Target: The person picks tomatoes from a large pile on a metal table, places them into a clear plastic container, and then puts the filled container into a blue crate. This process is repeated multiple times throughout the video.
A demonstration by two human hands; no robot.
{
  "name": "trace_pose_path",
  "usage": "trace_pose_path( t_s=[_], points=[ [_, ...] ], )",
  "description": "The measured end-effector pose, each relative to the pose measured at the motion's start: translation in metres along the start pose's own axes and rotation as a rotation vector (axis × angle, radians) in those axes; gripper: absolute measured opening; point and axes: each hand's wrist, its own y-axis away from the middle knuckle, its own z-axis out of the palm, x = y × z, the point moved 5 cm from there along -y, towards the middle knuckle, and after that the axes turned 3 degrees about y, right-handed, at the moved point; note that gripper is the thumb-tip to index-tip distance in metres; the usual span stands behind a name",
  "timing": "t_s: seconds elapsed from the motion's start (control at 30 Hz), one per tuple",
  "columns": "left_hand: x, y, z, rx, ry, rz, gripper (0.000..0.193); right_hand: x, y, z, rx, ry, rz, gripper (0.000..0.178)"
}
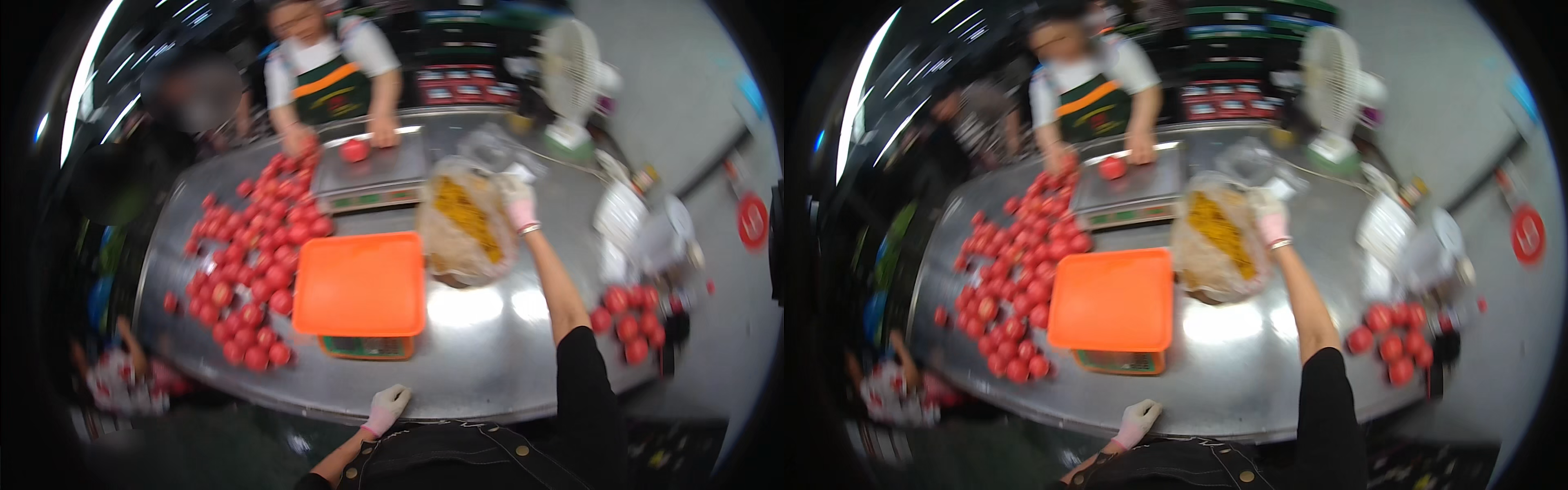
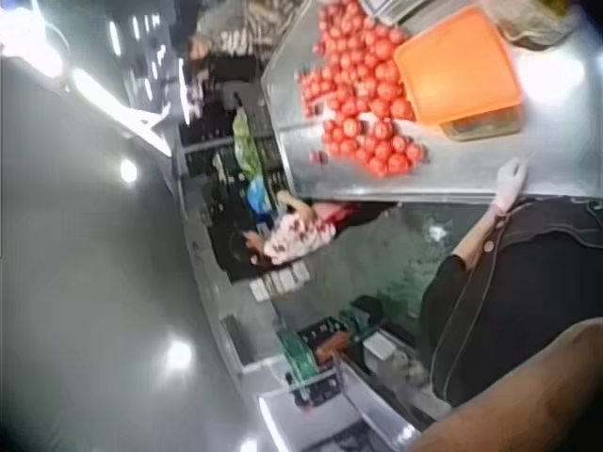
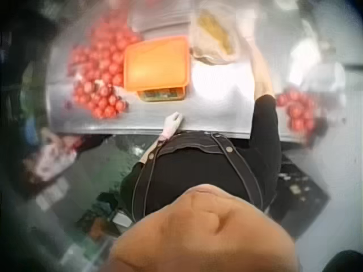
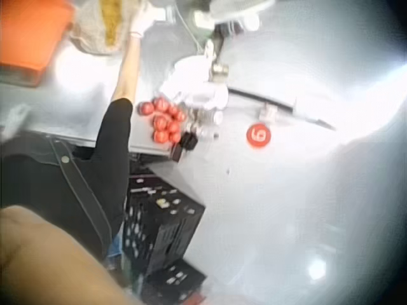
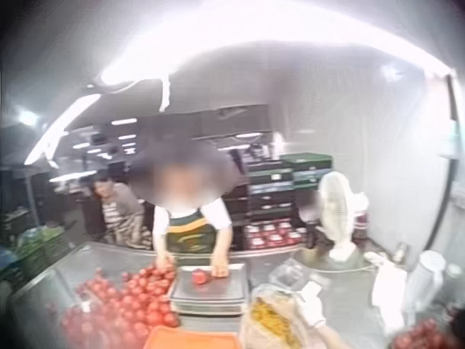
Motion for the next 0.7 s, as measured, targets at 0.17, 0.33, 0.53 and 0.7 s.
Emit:
trace_pose_path(
  t_s=[0.17, 0.33, 0.53, 0.7],
  points=[
    [-0.030, 0.037, -0.033, 0.271, -0.284, -0.029, 0.020, 0.037, -0.082, 0.125, -0.190, -0.105, 0.014, 0.038],
    [-0.028, 0.045, -0.023, 0.349, -0.444, -0.057, 0.015, 0.037, -0.085, 0.163, -0.288, -0.057, 0.165, 0.029],
    [-0.026, 0.033, -0.027, 0.234, -0.420, -0.055, 0.010, 0.048, -0.104, 0.166, -0.410, 0.107, 0.161, 0.027],
    [-0.020, 0.032, -0.030, 0.220, -0.425, -0.072, 0.011, 0.052, -0.107, 0.170, -0.419, 0.091, 0.234, 0.029]
  ],
)
